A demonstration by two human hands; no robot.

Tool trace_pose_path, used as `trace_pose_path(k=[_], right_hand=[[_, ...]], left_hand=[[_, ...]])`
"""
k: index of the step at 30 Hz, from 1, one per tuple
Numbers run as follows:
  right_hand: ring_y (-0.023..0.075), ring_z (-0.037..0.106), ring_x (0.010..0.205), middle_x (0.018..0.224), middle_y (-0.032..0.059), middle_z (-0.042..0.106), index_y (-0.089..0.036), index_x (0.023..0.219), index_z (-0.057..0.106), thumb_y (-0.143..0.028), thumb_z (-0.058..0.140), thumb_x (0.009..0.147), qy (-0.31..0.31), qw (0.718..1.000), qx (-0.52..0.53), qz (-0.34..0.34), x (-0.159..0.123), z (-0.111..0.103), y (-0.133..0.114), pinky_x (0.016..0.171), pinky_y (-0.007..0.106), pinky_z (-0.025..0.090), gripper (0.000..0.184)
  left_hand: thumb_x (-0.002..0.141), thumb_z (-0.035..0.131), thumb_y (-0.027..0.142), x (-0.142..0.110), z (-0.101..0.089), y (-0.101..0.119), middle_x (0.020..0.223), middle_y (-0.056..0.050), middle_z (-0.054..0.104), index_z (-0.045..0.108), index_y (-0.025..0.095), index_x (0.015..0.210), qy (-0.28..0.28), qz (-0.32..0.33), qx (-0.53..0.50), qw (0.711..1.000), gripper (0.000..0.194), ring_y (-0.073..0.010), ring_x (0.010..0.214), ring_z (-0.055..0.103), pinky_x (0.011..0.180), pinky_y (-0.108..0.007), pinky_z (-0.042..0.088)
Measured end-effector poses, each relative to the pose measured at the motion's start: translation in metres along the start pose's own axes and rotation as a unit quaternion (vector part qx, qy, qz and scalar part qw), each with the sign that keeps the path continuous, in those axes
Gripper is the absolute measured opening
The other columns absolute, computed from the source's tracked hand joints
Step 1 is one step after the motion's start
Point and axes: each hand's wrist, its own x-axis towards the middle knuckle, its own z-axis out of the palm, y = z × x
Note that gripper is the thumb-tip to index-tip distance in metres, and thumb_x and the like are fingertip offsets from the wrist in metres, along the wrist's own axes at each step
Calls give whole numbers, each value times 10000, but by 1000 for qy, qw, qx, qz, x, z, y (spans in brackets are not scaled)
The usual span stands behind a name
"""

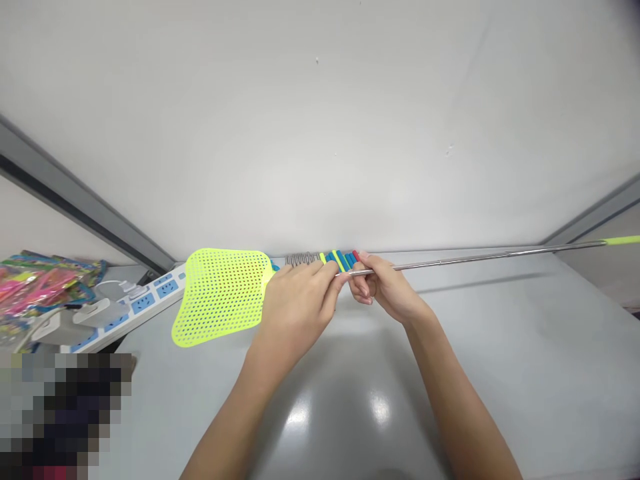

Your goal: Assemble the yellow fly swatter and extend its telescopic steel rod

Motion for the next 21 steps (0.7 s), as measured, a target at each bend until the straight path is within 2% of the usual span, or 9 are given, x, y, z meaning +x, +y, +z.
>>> trace_pose_path(k=[6,10,12,15,18,21], right_hand=[[79,338,449,420,-20,317,-155,420,393,-374,378,829,52,998,-37,-12,0,-8,4,465,235,246,465],[68,292,432,418,-32,283,-161,420,343,-362,469,796,134,986,-92,-31,-2,-16,2,463,247,210,445],[65,270,431,424,-36,265,-164,420,321,-350,511,776,173,977,-115,-48,-5,-21,-2,463,255,193,444],[70,261,441,437,-36,237,-168,421,289,-334,517,777,198,970,-120,-71,-9,-27,-6,474,264,189,454],[72,263,445,448,-34,220,-170,414,283,-330,498,791,208,969,-114,-75,-12,-31,-9,485,269,190,463],[71,264,438,454,-35,208,-172,411,282,-333,497,793,206,972,-94,-58,-15,-36,-10,481,270,184,466]], left_hand=[[886,292,336,1,5,-3,718,10,596,544,206,835,-46,18,-77,996,289,-136,630,521,557,-264,304],[893,279,296,2,7,-8,800,-2,582,546,219,962,-62,30,-153,986,286,-146,739,517,631,-269,358],[892,282,283,2,7,-11,822,-10,565,549,214,978,-51,28,-198,979,288,-140,771,509,672,-268,378],[888,294,276,2,6,-15,855,-26,541,569,199,922,-32,20,-236,971,287,-135,783,507,704,-269,397],[864,359,308,1,4,-20,947,-44,520,591,206,908,5,19,-218,976,257,-155,867,501,780,-300,404],[823,439,362,-1,3,-26,1146,-45,457,617,236,906,57,20,-166,984,234,-197,1065,427,924,-363,334]])
